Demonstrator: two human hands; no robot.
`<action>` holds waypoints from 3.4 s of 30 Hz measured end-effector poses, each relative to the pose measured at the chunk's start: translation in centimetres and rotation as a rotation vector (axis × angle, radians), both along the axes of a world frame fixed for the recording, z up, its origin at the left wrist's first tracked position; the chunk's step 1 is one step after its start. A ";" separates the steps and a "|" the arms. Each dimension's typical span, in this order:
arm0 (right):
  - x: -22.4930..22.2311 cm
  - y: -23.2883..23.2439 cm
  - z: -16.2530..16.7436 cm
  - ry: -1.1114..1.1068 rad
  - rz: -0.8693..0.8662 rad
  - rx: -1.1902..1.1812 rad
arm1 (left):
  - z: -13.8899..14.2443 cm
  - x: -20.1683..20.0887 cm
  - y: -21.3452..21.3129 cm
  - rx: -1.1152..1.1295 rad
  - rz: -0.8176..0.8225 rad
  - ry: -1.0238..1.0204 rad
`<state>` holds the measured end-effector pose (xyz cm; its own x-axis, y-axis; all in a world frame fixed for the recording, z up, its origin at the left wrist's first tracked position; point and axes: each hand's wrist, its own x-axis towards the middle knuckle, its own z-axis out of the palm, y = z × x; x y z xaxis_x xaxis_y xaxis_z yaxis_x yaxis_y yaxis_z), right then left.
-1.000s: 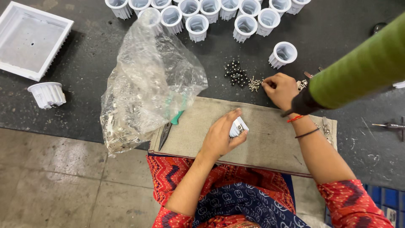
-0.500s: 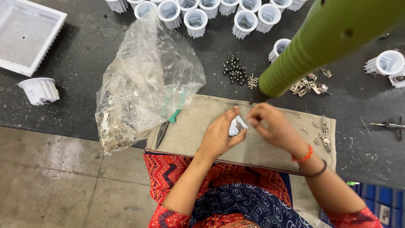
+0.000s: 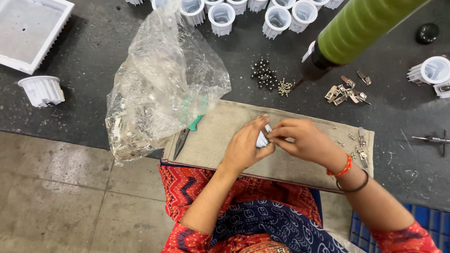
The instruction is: The person assembles white plastic lamp holder components at a workbench. They place small screws and metal clips into a plastic housing, then use a green electric screwdriver to drive the screws and secure the parts, repeating the process on successive housings.
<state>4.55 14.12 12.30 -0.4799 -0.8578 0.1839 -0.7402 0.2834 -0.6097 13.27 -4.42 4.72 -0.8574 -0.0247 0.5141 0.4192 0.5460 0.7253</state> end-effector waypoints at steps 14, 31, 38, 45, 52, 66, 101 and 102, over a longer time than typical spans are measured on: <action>-1.1 -0.5 2.5 -0.247 0.033 0.124 | 0.2 0.1 -0.4 -0.025 -0.057 0.026; 1.2 -1.5 0.6 -0.313 -0.404 0.248 | 0.2 0.5 -0.6 -0.022 -0.059 -0.018; 1.9 -1.2 -0.6 -0.462 -0.381 0.151 | 0.3 0.3 -1.4 -0.102 -0.157 0.028; 2.4 0.1 -1.9 -0.379 -0.475 -0.137 | 0.4 0.2 -2.1 0.018 -0.153 -0.072; 3.0 2.6 -5.2 0.077 -0.506 0.042 | 0.1 -0.2 -1.8 0.032 -0.118 -0.068; 0.0 4.1 -4.9 0.009 -0.353 0.113 | 0.6 -0.6 -1.7 0.033 -0.119 -0.040; 1.9 -2.1 1.8 0.311 -0.089 0.076 | 0.0 -0.3 -1.3 0.009 -0.089 -0.021; 1.7 -2.1 1.4 0.208 -0.120 0.080 | 0.0 -0.3 -1.3 0.010 -0.081 -0.034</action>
<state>6.28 12.05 13.73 -0.5378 -0.8130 0.2232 -0.8058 0.4178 -0.4198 12.99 -5.72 4.70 -0.8738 0.0403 0.4847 0.4365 0.5045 0.7449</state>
